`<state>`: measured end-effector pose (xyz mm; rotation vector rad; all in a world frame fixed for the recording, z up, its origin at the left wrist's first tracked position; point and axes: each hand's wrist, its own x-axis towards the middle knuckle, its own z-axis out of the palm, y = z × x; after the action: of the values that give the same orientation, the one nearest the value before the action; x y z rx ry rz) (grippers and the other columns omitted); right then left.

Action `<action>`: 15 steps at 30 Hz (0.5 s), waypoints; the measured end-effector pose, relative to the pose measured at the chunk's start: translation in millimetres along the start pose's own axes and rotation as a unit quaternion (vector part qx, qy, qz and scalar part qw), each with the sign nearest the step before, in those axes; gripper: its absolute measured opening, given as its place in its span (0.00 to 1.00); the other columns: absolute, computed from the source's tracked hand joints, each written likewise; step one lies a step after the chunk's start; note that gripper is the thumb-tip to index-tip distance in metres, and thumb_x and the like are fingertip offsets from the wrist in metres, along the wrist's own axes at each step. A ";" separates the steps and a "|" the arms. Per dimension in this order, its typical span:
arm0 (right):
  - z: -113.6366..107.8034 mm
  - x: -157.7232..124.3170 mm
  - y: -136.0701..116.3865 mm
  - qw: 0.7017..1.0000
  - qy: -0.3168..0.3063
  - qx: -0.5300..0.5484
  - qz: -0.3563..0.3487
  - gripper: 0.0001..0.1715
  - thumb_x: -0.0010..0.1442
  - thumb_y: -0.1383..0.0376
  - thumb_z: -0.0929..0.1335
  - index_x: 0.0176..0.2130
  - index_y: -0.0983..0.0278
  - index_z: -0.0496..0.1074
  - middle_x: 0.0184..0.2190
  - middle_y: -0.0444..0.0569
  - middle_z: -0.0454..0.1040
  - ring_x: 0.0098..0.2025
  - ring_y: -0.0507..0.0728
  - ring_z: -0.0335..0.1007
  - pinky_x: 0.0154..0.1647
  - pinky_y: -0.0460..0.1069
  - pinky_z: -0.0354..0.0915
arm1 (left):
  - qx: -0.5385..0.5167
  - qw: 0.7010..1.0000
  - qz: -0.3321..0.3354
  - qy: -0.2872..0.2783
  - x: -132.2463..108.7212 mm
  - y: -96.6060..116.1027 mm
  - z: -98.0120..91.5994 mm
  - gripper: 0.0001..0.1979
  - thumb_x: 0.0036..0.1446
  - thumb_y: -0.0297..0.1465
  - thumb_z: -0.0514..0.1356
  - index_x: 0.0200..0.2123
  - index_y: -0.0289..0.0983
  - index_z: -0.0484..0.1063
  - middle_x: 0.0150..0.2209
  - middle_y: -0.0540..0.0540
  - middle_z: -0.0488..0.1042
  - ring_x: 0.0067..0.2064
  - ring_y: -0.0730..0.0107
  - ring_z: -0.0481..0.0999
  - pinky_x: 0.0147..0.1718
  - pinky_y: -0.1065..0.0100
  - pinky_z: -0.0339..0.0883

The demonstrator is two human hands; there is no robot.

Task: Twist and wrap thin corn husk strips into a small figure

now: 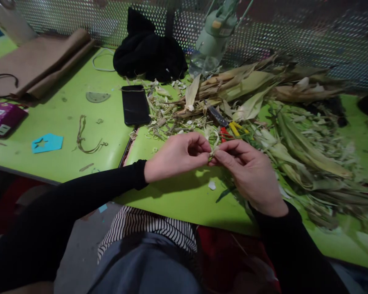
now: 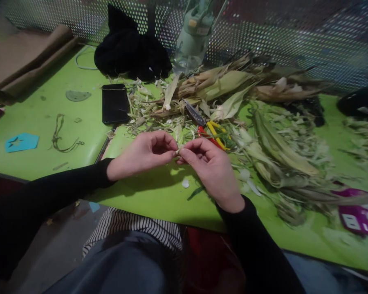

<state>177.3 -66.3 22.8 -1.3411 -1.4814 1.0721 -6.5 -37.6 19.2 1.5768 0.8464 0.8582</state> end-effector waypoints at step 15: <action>9.8 -3.7 -3.6 0.998 0.025 -0.036 -0.045 0.12 0.62 0.55 0.71 0.36 0.60 0.69 0.28 0.42 0.70 0.23 0.49 0.66 0.25 0.46 0.67 | 0.038 0.998 0.027 -0.041 2.5 -1.6 -5.6 0.08 0.60 0.32 0.60 0.33 0.34 0.67 0.29 0.50 0.71 0.30 0.77 0.68 0.31 0.72 0.63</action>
<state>167.2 -70.8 23.4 -1.3276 -1.5416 0.9298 -10.3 -32.6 18.6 1.6957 0.7889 0.8024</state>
